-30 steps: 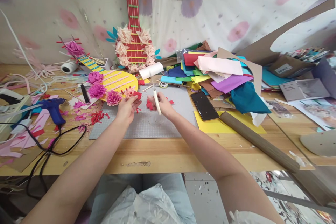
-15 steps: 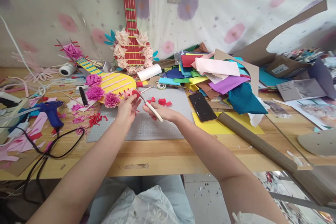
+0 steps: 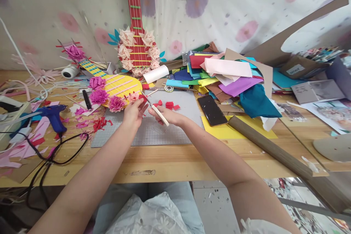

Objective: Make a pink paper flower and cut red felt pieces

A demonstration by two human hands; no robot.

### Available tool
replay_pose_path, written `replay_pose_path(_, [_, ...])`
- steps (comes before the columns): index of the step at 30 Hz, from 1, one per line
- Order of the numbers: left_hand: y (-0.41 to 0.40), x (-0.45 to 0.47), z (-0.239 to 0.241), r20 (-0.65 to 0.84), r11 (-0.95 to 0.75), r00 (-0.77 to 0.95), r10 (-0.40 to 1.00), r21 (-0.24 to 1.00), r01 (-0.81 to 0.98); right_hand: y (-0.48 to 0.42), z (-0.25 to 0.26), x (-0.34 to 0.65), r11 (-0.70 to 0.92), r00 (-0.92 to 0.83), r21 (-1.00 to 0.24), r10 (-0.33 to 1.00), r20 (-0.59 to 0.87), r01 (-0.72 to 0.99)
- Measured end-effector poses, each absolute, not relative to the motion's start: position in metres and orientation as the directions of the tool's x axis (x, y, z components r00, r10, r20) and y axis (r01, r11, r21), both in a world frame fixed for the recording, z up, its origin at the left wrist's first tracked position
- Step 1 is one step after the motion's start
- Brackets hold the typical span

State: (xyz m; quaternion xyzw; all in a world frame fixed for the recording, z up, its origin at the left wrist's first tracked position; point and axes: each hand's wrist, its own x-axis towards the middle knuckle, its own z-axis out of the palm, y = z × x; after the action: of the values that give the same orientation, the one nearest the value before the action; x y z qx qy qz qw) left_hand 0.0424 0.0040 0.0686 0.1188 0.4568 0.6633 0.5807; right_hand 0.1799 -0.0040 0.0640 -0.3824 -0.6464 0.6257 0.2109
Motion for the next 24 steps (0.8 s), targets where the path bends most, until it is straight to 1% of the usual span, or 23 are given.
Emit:
replay_pose_path(11, [0.005, 0.038, 0.067, -0.375, 0.099, -0.281, 0.883, 0.735, -0.671, -0.004, 0.059, 0.174, -0.169, -0.607, -0.981, 0.771, -0.195, 0.100])
replay_pose_path(15, [0.006, 0.037, 0.065, -0.362, 0.092, -0.274, 0.891, 0.736, -0.671, -0.004, 0.058, 0.173, -0.200, -0.582, -0.973, 0.780, -0.228, 0.114])
replay_pose_path(24, [0.006, 0.028, 0.062, -0.326, 0.087, -0.270, 0.906, 0.769, -0.634, -0.003, 0.055, 0.171, -0.195, -0.547, -0.967, 0.797, -0.255, 0.166])
